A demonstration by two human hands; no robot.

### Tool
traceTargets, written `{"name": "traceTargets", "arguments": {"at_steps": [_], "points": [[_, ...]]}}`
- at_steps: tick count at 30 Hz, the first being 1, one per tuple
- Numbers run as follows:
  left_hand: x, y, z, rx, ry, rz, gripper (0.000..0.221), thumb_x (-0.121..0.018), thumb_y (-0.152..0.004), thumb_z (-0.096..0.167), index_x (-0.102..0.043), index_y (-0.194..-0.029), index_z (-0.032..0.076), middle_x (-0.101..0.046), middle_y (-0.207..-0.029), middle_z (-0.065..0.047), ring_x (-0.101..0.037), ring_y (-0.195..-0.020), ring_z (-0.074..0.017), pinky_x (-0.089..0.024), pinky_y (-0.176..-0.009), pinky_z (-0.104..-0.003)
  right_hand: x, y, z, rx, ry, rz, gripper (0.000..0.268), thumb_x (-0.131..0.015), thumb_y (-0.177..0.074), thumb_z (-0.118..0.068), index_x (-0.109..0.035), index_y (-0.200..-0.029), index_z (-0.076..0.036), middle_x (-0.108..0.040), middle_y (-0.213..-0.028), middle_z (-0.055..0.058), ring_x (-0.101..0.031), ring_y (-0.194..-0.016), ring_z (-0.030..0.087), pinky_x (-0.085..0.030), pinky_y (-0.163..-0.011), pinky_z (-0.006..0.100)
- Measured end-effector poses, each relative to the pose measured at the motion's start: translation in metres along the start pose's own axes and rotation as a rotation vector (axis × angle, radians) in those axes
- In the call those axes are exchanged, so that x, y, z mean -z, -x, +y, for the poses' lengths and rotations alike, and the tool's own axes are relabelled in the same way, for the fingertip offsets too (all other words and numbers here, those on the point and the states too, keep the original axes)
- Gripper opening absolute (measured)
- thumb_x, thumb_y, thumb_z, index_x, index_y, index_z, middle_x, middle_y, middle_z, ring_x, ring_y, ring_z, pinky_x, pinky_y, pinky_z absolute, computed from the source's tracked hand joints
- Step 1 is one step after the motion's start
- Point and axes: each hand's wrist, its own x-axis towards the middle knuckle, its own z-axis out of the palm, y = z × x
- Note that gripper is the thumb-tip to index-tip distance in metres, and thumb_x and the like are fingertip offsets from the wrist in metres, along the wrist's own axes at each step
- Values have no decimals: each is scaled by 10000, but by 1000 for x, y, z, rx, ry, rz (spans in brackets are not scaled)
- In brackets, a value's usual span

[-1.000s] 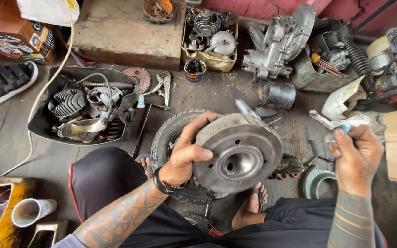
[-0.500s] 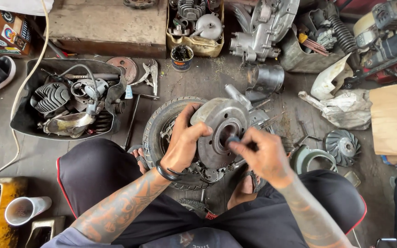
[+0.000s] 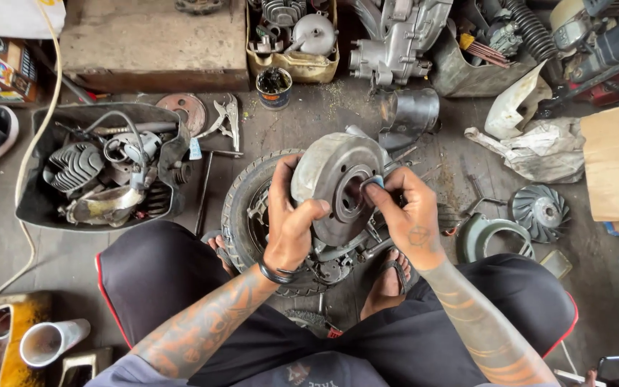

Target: Sanding the inner contact points of a motorcycle flywheel using sandpaper to clean the surface.

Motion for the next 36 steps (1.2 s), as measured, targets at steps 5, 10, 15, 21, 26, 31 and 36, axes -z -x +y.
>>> {"name": "traceTargets", "arguments": {"at_steps": [5,10,15,21,26,31,36], "points": [[-15,2,-7,-128,129,19,688,-672,-538,278,-560,-1174,39,-551,-1023,-131,-491,-999,-236,-417,-847,-386,3,1,-26,-40,-92,55,302,-760,-954,-220,-540,-820,-62,-592,-1091,141,-512,-834,183,-402,-691,337],[-25,6,-11,-222,129,36,703,-685,-543,311,-558,-1180,44,-554,-1046,-139,-495,-1029,-222,-422,-864,-386,-14,2,-18,-64,-556,115,290,-721,-958,-71,-489,-784,-80,-575,-816,66,-549,-682,117,-405,-565,240],[-33,11,5,-338,191,60,720,-707,-542,294,-525,-1181,18,-526,-1090,-148,-466,-1061,-215,-396,-920,-384,-22,0,-1,95,-844,160,273,-690,-929,-17,-423,-882,-46,-533,-959,151,-508,-661,153,-432,-541,261],[-31,12,5,-422,160,32,714,-716,-563,318,-485,-1168,18,-466,-1137,-150,-432,-1101,-221,-351,-975,-384,-21,-5,-30,41,-732,69,574,-662,-921,-194,-382,-1397,-36,-564,-957,121,-544,-705,129,-416,-570,221],[-31,19,4,-415,127,38,716,-725,-596,321,-473,-1198,25,-471,-1149,-154,-426,-1097,-224,-353,-952,-390,-17,-9,-41,73,-544,82,558,-600,-949,-252,-434,-1416,3,-573,-967,163,-529,-708,168,-456,-614,280],[-33,26,-3,-359,157,33,701,-740,-626,301,-457,-1205,24,-476,-1119,-142,-434,-1062,-229,-379,-917,-419,-13,-15,-40,90,-497,111,532,-620,-958,-255,-488,-1397,14,-566,-946,133,-553,-657,157,-481,-674,314],[-36,32,-8,-348,169,41,708,-737,-639,271,-425,-1232,45,-459,-1155,-111,-429,-1083,-196,-380,-935,-392,-10,-14,-37,35,-458,116,530,-693,-935,-280,-525,-1352,0,-540,-1050,128,-575,-730,182,-513,-748,357]]}}
